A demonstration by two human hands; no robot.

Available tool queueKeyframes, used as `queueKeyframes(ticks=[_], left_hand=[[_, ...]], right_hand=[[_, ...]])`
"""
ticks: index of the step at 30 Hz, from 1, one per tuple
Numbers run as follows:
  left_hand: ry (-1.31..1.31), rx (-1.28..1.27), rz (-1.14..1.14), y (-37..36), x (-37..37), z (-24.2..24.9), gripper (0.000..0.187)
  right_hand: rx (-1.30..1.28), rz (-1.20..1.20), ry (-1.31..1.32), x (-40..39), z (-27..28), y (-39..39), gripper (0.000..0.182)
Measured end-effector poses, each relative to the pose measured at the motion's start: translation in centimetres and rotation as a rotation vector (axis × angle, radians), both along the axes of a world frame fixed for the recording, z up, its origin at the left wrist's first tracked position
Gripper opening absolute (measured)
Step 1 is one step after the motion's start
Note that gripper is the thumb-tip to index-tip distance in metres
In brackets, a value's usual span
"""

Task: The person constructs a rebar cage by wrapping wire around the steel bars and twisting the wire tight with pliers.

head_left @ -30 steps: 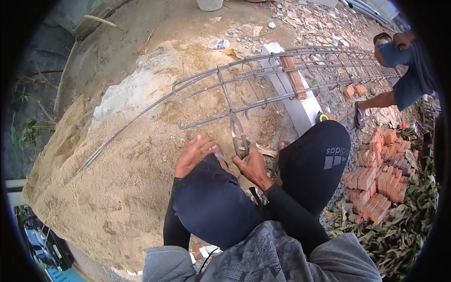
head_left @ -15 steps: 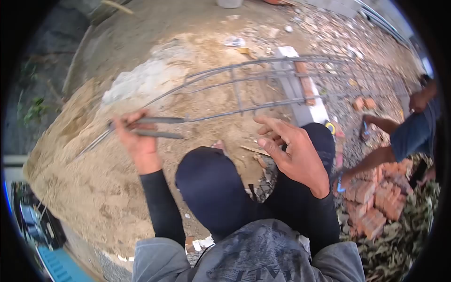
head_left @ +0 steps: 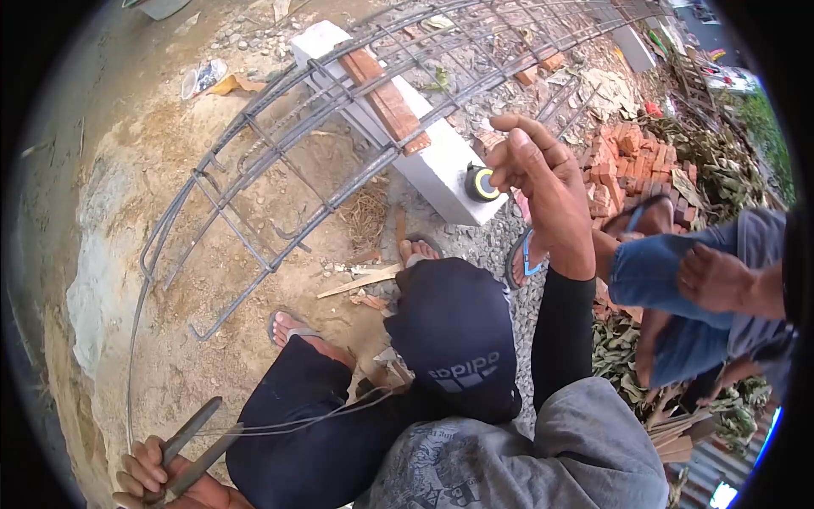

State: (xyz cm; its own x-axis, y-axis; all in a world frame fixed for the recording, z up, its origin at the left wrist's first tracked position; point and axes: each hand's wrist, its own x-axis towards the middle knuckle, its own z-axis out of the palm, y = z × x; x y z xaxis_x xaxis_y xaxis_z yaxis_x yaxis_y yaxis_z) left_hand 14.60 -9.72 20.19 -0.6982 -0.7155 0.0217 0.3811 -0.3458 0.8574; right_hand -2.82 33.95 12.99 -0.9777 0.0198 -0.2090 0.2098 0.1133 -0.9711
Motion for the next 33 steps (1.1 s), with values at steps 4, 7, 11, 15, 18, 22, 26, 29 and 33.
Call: queueKeyframes(ticks=[4,7,11,15,18,22,26,29,33], left_hand=[[-0.128,-0.084,-0.111,-1.3,-4.9,-2.1,0.044],[-0.285,-0.328,-0.119,-0.6,-10.0,-5.1,0.043],[-0.403,-0.634,-0.263,0.2,-13.3,-7.3,0.038],[-0.480,-0.661,-0.396,3.8,-13.3,-3.1,0.031],[-0.516,-0.601,-0.641,8.0,-11.4,2.8,0.022],[-1.018,-0.021,-0.801,11.4,-10.2,10.2,0.029],[-1.276,0.218,-0.814,10.8,-9.3,11.1,0.035],[-1.376,-0.029,-0.902,9.9,-9.6,10.8,0.040],[-1.484,0.005,-0.790,10.0,-8.7,10.1,0.042]], right_hand=[[0.045,-0.083,-0.143,-3.9,-4.0,-1.1,0.037],[0.048,-0.156,-0.235,-3.6,-5.5,-0.5,0.038],[0.006,-0.395,-0.427,0.4,-4.5,1.8,0.043],[0.049,-0.497,-0.628,6.7,-0.3,2.8,0.044],[0.042,-0.553,-0.745,11.3,2.9,2.9,0.044],[0.069,-0.572,-0.857,15.3,4.3,2.7,0.049],[0.151,-0.546,-0.922,17.4,0.3,4.6,0.055],[0.201,-0.521,-0.914,15.0,-3.4,5.7,0.060],[0.720,-0.218,-0.540,7.3,-8.2,5.7,0.089]])
